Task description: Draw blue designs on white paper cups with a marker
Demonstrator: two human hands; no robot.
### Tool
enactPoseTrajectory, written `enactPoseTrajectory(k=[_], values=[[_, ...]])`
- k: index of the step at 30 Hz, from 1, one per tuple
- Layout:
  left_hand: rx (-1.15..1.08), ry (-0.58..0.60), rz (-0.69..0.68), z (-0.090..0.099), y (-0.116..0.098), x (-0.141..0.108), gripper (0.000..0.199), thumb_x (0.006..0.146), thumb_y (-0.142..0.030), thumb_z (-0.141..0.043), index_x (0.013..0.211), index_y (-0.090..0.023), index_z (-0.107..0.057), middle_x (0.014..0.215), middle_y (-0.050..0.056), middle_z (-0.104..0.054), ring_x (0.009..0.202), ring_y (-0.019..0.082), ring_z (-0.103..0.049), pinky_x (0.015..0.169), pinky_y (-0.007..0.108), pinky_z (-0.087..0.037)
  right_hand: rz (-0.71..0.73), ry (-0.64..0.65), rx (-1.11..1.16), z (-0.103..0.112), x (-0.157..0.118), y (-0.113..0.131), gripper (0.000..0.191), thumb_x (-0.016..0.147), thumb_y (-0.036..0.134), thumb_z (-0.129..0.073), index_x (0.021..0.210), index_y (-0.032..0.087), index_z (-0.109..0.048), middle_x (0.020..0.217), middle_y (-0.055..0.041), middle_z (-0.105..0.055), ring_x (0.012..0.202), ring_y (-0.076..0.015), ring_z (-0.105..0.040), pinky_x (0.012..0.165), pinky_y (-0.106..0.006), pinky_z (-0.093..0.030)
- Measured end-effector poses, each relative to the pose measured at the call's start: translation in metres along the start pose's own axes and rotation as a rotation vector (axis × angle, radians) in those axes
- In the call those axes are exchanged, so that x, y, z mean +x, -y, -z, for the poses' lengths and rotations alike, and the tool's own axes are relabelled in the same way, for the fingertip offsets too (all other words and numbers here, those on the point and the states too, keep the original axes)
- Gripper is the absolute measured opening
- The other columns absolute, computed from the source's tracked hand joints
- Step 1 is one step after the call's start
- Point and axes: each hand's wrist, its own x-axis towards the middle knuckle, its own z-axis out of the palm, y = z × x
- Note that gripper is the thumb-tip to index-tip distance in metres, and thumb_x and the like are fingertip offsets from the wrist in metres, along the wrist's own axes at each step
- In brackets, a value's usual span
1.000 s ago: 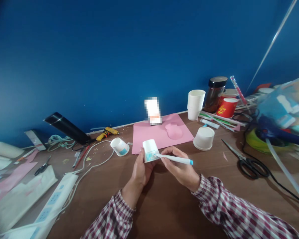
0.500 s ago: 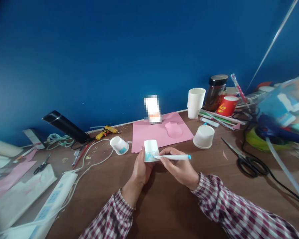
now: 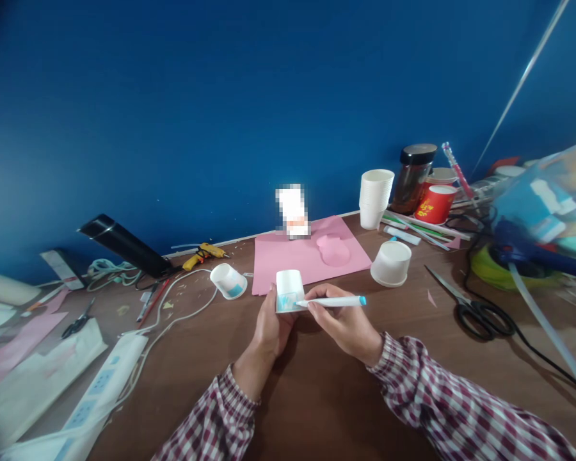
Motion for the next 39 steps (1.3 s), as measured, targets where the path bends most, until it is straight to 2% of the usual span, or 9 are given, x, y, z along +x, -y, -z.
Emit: enactPoseTrajectory(k=[3,9,13,18,24,31,36,39], values=[[0.022,0.046,0.001,0.0013,0.0008,-0.0004,0.037,0.082,-0.046,-0.061,0.085,-0.01,-0.067,0.079,0.006,-0.069,0.073,0.017,-0.062,0.075,0.03,-0.045,-0.002,-0.016,0.019,-0.0003,-0.0006,-0.0007,0.017,0.087,0.034,-0.058,0.089,0.018,-0.064,0.072,-0.0035,-0.065,0.056,-0.012,-0.053,0.048,-0.023,-0.044],[0.001,-0.021,-0.001,0.0039,0.002,0.0018,0.035,0.081,-0.047,-0.062,0.085,-0.012,-0.066,0.073,0.003,-0.066,0.064,0.014,-0.058,0.068,0.029,-0.046,-0.011,0.05,0.015,0.0005,-0.0005,0.0003,0.018,0.086,0.034,-0.058,0.086,0.017,-0.064,0.068,-0.0034,-0.064,0.056,-0.0131,-0.053,0.048,-0.023,-0.044],[0.014,0.037,0.005,0.0043,0.0026,0.0014,0.034,0.084,-0.045,-0.06,0.084,-0.012,-0.067,0.076,0.004,-0.067,0.069,0.015,-0.059,0.073,0.029,-0.046,-0.022,0.001,0.049,0.0001,-0.0002,-0.0025,0.02,0.087,0.036,-0.058,0.089,0.017,-0.064,0.068,-0.003,-0.063,0.053,-0.0115,-0.051,0.045,-0.022,-0.041],[-0.007,0.018,0.017,0.0024,0.0013,0.0003,0.038,0.085,-0.048,-0.056,0.084,-0.011,-0.067,0.073,0.005,-0.068,0.07,0.017,-0.061,0.076,0.032,-0.047,-0.027,0.024,0.032,0.0008,-0.0005,-0.0026,0.02,0.086,0.036,-0.059,0.086,0.017,-0.064,0.066,-0.0025,-0.062,0.052,-0.0115,-0.05,0.045,-0.022,-0.041],[0.027,0.027,0.02,0.0026,0.0011,-0.0008,0.039,0.081,-0.048,-0.061,0.085,-0.01,-0.067,0.073,0.006,-0.068,0.075,0.019,-0.063,0.078,0.033,-0.047,-0.03,-0.006,0.063,0.0005,-0.001,-0.0064,0.02,0.087,0.037,-0.059,0.09,0.018,-0.063,0.069,-0.0029,-0.063,0.053,-0.0114,-0.051,0.045,-0.022,-0.041],[-0.018,-0.013,0.024,0.0008,0.0002,-0.0002,0.036,0.083,-0.045,-0.06,0.087,-0.011,-0.067,0.074,0.004,-0.068,0.065,0.016,-0.06,0.068,0.031,-0.047,-0.006,0.056,0.02,0.003,0.0003,0.0019,0.017,0.085,0.034,-0.059,0.084,0.017,-0.064,0.068,-0.0034,-0.064,0.056,-0.0129,-0.053,0.049,-0.024,-0.044],[0.002,0.014,0.033,0.0012,0.0002,-0.0002,0.035,0.083,-0.046,-0.059,0.082,-0.011,-0.067,0.071,0.004,-0.067,0.067,0.017,-0.061,0.072,0.031,-0.046,-0.037,0.025,0.073,0.0023,0.0003,0.0015,0.019,0.086,0.035,-0.059,0.087,0.017,-0.063,0.064,-0.0016,-0.061,0.051,-0.0109,-0.049,0.044,-0.022,-0.04],[-0.01,0.005,0.045,0.0016,-0.0004,-0.0001,0.036,0.081,-0.047,-0.061,0.084,-0.012,-0.067,0.074,0.004,-0.068,0.066,0.017,-0.06,0.07,0.031,-0.046,-0.039,0.051,0.082,0.0023,0.001,0.0034,0.019,0.084,0.035,-0.06,0.084,0.017,-0.063,0.064,-0.0014,-0.06,0.052,-0.0107,-0.049,0.045,-0.022,-0.04]])
